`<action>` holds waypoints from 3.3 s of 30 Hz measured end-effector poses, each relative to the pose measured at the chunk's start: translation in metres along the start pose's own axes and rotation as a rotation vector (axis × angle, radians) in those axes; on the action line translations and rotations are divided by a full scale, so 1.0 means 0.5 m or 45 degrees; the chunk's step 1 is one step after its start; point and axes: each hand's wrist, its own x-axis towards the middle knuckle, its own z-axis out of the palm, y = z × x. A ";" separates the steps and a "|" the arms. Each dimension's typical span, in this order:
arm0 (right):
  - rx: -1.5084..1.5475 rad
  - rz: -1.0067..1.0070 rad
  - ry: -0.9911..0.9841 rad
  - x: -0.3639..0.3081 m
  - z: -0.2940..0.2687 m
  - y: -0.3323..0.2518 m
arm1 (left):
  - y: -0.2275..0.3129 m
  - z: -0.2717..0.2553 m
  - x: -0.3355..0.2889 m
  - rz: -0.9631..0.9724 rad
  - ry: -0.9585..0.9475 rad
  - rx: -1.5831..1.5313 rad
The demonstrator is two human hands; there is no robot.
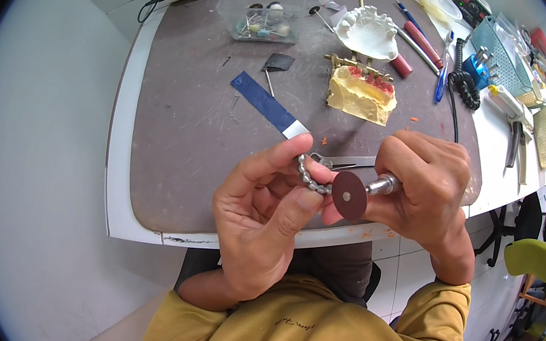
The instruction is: The person uses a rotary grinding tool to smooth the surface of a metal dental appliance. They repeatedly measure the appliance with calipers to check dimensions and continue grinding specific areas. The person works at a bench with dental molds and various tools visible.
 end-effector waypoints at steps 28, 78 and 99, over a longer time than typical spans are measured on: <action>0.007 0.002 0.001 -0.001 -0.001 0.001 | -0.004 0.001 0.000 0.010 0.008 -0.018; 0.008 0.011 0.014 -0.001 0.002 -0.001 | 0.000 -0.003 -0.001 -0.002 -0.004 0.012; -0.014 0.033 0.020 -0.006 0.002 0.006 | 0.005 0.011 0.002 -0.055 0.090 0.059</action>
